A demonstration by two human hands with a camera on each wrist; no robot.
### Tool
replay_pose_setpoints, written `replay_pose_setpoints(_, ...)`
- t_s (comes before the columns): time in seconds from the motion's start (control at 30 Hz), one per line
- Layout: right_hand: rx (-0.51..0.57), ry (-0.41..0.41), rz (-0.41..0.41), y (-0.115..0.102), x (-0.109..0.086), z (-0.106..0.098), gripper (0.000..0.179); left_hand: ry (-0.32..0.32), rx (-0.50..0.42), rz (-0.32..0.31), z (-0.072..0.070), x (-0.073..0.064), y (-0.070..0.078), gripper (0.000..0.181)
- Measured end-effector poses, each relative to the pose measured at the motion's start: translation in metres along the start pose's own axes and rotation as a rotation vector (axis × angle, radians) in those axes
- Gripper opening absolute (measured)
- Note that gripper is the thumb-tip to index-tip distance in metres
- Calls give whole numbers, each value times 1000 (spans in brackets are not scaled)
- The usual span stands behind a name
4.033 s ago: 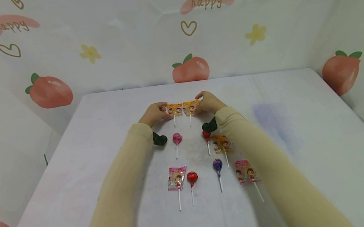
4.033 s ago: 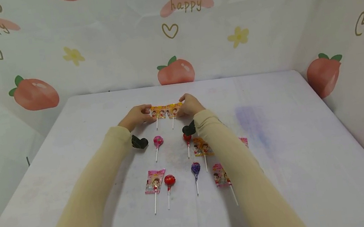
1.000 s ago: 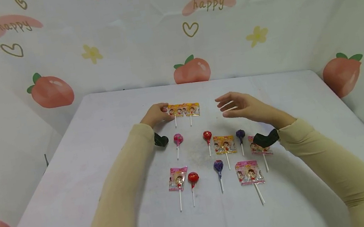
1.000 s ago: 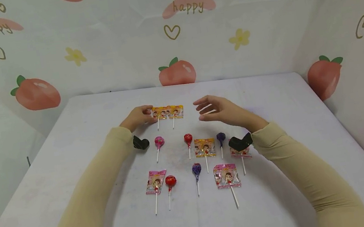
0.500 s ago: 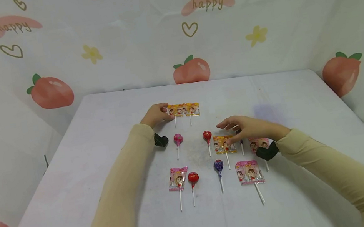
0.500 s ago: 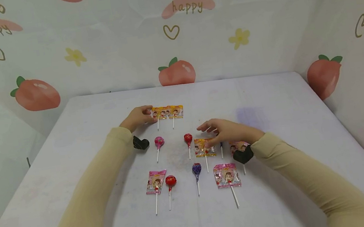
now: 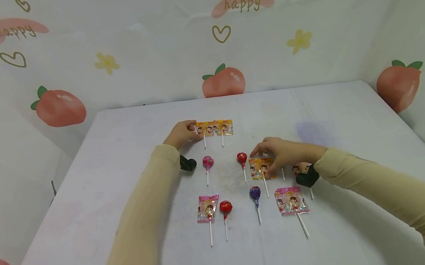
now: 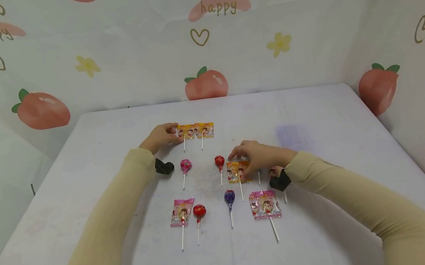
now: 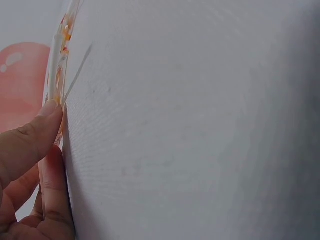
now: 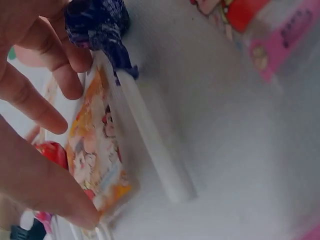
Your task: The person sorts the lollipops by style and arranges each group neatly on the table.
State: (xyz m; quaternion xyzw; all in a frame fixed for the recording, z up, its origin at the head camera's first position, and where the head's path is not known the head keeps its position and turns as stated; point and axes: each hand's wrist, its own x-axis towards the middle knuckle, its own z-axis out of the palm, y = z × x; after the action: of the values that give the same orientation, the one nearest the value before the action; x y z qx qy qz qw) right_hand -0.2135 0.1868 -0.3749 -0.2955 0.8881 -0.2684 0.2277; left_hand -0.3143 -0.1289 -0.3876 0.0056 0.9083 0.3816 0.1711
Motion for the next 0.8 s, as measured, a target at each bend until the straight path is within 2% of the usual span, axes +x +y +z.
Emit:
replay_pose_setpoints(0.27, -10, -14, 8, -2, 6, 2, 60, 1, -1, -4, 0, -2, 1, 69)
replay_pose_setpoints(0.57, 98, -59, 30, -2, 10, 1, 58, -2, 4, -21, 0, -2, 2, 70)
replay_pose_setpoints(0.8, 90, -97, 57, -3, 14, -1, 56, -2, 14, -14, -1, -3, 3, 69)
